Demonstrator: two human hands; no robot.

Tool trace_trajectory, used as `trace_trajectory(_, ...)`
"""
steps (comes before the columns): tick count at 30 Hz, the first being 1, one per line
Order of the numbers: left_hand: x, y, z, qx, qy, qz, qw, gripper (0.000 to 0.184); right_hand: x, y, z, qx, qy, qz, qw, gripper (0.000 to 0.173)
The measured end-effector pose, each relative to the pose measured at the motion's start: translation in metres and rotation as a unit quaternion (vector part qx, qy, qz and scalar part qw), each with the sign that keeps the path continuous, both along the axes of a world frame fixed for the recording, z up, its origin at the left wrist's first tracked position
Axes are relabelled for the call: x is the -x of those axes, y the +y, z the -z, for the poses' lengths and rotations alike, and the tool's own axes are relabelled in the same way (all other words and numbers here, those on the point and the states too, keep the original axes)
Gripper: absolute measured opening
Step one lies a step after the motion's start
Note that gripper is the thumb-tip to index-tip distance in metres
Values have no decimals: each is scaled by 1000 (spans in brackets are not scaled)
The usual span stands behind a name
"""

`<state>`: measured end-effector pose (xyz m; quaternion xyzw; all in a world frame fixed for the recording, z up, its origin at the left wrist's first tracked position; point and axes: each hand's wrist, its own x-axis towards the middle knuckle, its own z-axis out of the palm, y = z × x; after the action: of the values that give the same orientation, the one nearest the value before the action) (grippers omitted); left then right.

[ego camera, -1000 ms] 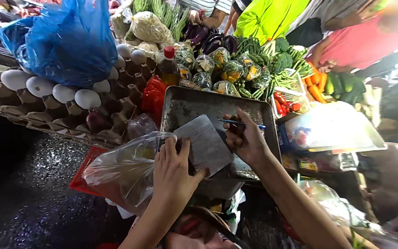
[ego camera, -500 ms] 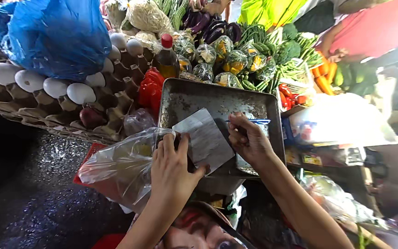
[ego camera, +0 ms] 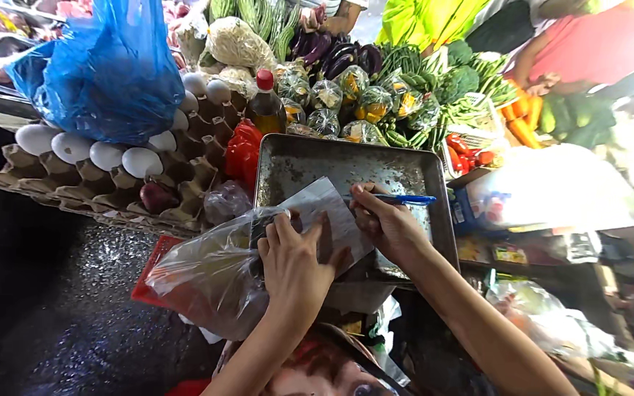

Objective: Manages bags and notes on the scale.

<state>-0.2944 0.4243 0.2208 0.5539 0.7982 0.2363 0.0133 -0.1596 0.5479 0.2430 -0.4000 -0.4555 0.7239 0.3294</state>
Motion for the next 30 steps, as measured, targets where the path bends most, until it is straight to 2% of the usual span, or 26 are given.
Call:
trace_trajectory(5,1,1,0,0,7,-3,1000,66,-3,4,-2,53,31,19,998,24)
trace_trajectory(8,1,0,0,6,11,-1,1000,67,-6,4,-2,22,19,45,999,19)
trace_trajectory(12,1,0,-1,6,5,2,1000,67,-11,5,0,-91,-34,83,992,5)
trace_trajectory(16,1,0,-1,4,13,5,1000,68,-13,4,9,-287,-121,39,950,29)
trace_trajectory(19,1,1,0,-4,9,2,1000,67,-16,5,13,-369,-201,9,907,31)
trace_trajectory(25,1,1,2,-19,14,4,1000,66,-15,0,20,-446,-239,2,863,27)
trace_trajectory(30,2,0,3,-11,10,7,1000,65,-15,-2,20,-464,-237,-6,854,27)
